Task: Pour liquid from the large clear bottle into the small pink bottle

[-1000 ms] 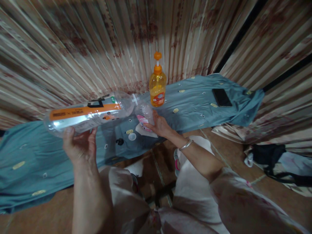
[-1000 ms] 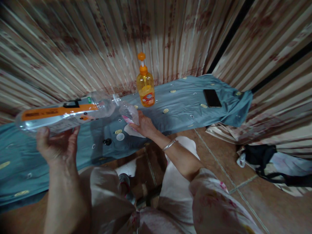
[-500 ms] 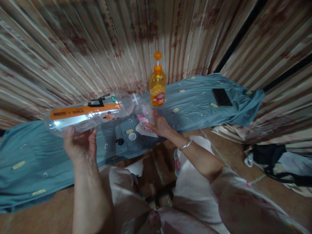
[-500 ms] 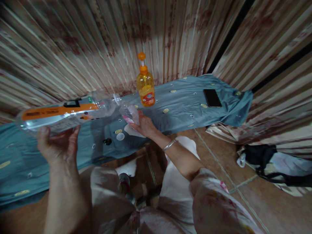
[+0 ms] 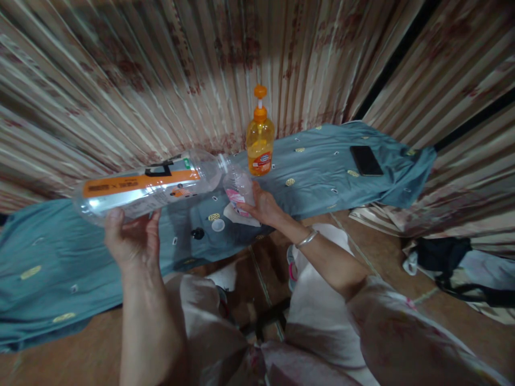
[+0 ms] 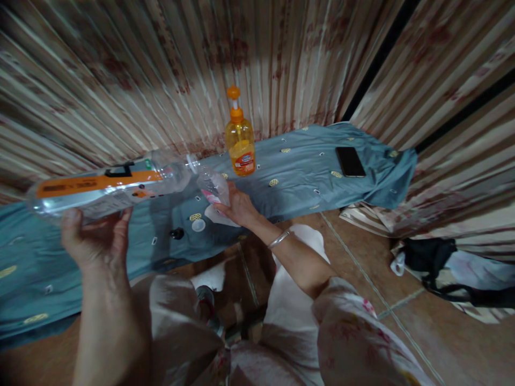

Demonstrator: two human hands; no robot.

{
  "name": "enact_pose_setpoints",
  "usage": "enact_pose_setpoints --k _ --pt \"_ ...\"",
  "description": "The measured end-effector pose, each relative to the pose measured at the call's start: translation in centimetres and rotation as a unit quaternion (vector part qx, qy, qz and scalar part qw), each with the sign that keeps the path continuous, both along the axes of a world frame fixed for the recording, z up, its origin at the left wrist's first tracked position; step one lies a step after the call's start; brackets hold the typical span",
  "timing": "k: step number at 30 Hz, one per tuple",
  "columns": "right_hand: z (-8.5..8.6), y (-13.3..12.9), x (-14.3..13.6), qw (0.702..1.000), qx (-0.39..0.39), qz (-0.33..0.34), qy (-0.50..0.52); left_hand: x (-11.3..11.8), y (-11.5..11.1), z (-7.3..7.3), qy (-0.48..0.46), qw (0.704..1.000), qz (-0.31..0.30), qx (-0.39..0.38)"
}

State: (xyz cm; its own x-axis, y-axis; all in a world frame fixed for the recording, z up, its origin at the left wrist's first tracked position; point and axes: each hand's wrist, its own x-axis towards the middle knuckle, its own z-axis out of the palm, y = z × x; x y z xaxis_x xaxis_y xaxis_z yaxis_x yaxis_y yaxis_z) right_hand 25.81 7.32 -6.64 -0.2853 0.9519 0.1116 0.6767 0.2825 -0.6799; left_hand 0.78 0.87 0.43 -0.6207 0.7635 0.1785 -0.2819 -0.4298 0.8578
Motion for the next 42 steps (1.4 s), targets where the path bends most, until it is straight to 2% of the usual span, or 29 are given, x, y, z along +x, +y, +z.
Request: enact_pose_setpoints --k 12,25,34,39,42 --pt "0.0 0.1 0.0 1.0 -0.004 0.006 0.003 -0.2 0.1 -0.1 -0.015 1.0 0.007 0.007" --pt "0.1 0.0 0.0 1.0 0.005 0.003 -0.003 -1.3 -0.5 -0.5 0.097 0.994 -0.049 -0.013" --pt "-0.2 0.0 -0.1 1.0 0.008 0.0 -0.02 -0.9 -0.4 -0.3 0.062 0.997 -0.036 -0.014" --pt "-0.2 0.1 -0.1 1.0 0.003 0.002 -0.026 -0.5 0.0 -0.4 0.018 1.0 0.0 0.003" --pt "-0.1 0.1 0.0 1.0 0.005 0.006 -0.021 -0.4 0.2 -0.5 0.01 1.0 0.0 0.002"
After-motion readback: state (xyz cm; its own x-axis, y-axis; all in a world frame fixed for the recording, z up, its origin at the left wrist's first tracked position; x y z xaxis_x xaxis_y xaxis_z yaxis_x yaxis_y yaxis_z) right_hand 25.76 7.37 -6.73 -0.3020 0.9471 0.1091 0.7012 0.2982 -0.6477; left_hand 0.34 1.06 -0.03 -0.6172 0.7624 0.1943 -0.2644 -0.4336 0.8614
